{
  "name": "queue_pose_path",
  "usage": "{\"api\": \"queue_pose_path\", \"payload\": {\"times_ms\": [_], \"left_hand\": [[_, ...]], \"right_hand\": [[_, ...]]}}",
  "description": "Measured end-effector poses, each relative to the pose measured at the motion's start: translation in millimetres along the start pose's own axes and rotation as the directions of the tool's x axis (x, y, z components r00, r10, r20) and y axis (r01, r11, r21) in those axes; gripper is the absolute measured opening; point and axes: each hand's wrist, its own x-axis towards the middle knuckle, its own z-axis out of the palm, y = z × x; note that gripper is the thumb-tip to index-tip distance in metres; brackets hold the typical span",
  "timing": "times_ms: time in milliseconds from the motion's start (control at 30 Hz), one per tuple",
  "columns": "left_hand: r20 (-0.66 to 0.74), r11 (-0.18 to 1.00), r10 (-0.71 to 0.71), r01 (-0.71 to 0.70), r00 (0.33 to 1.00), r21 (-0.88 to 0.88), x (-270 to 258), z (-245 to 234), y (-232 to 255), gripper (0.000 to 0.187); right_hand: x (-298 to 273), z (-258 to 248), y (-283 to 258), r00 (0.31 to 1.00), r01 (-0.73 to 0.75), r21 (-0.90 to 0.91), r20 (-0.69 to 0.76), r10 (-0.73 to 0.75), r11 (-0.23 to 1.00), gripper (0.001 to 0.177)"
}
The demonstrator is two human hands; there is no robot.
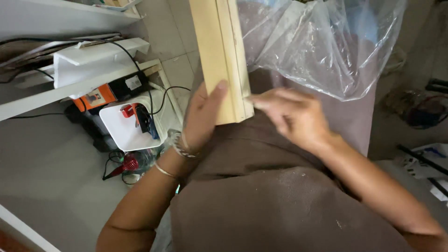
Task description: Assembling and finishing a small wooden box using a hammer, sandpaper, and tape
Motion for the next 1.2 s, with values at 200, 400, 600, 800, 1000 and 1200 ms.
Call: {"api": "queue_pose_path", "payload": {"times_ms": [200,400,600,800,1000,1200], "left_hand": [[0.267,0.913,-0.209,0.285,0.941,-0.292,1.2,-29.1,7.0,0.042],[0.367,0.75,-0.202,0.385,0.908,-0.539,14.4,1.4,17.6,0.037],[0.374,0.619,-0.359,0.518,0.855,-0.59,33.8,27.3,6.4,0.031],[0.209,0.534,-0.61,0.591,0.764,-0.605,36.0,20.5,-26.9,0.034],[0.205,0.665,-0.531,0.554,0.822,-0.501,21.6,18.3,-50.1,0.041],[0.119,0.918,-0.271,0.293,0.955,-0.266,16.6,19.3,-55.9,0.045]], "right_hand": [[-18.1,-30.8,86.6,0.987,-0.145,-0.347,-0.11,0.113,0.927,0.007],[-66.8,7.1,121.6,0.957,-0.151,-0.425,0.163,0.24,0.892,0.021],[-77.0,-9.6,103.5,0.894,-0.154,-0.521,0.288,0.343,0.84,0.03],[-71.8,-39.0,84.3,0.925,-0.302,-0.387,0.104,0.366,0.871,0.01],[-44.1,-37.3,105.2,0.942,-0.247,-0.458,-0.32,0.101,0.854,0.005],[-21.5,11.4,48.0,0.946,0.181,-0.24,-0.225,-0.236,0.954,0.015]]}}
